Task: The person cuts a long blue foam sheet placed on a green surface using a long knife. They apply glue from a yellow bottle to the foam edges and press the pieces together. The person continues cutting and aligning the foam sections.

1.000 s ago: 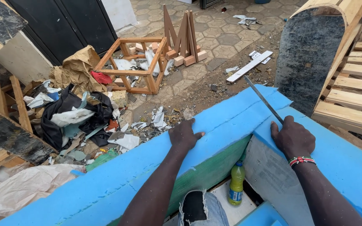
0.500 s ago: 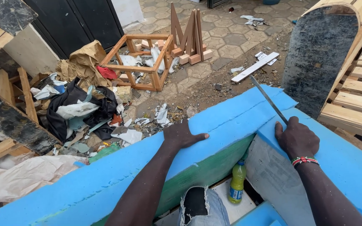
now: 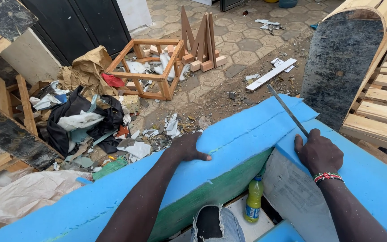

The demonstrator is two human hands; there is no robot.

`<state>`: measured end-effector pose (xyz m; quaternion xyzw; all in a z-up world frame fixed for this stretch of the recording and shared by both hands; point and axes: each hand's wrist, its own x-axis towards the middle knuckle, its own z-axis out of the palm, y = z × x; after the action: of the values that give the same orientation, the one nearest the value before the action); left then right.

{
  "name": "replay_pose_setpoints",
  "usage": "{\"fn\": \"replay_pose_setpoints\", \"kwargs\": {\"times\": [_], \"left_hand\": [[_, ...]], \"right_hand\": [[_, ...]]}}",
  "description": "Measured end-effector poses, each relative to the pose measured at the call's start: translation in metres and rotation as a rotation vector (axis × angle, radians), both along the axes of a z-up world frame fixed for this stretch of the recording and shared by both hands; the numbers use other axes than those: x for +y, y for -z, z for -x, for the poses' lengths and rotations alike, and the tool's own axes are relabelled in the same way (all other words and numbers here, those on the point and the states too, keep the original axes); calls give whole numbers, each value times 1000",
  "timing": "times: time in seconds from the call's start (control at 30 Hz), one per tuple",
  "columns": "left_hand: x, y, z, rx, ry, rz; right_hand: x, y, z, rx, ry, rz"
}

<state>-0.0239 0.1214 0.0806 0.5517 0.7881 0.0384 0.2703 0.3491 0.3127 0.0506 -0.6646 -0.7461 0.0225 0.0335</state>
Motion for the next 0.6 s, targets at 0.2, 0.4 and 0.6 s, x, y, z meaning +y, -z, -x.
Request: {"fn": "replay_pose_setpoints", "kwargs": {"times": [0.2,0.4,0.6], "left_hand": [[-49,36,-23,366,-105,-275],[-31,55,-25,360,-179,-266],[-47,47,-8,169,-165,-362]], "right_hand": [[-3,-4,1,3,4,12],[1,3,1,-9,9,-11],[-1,12,-5,-17,-29,-69]]}}
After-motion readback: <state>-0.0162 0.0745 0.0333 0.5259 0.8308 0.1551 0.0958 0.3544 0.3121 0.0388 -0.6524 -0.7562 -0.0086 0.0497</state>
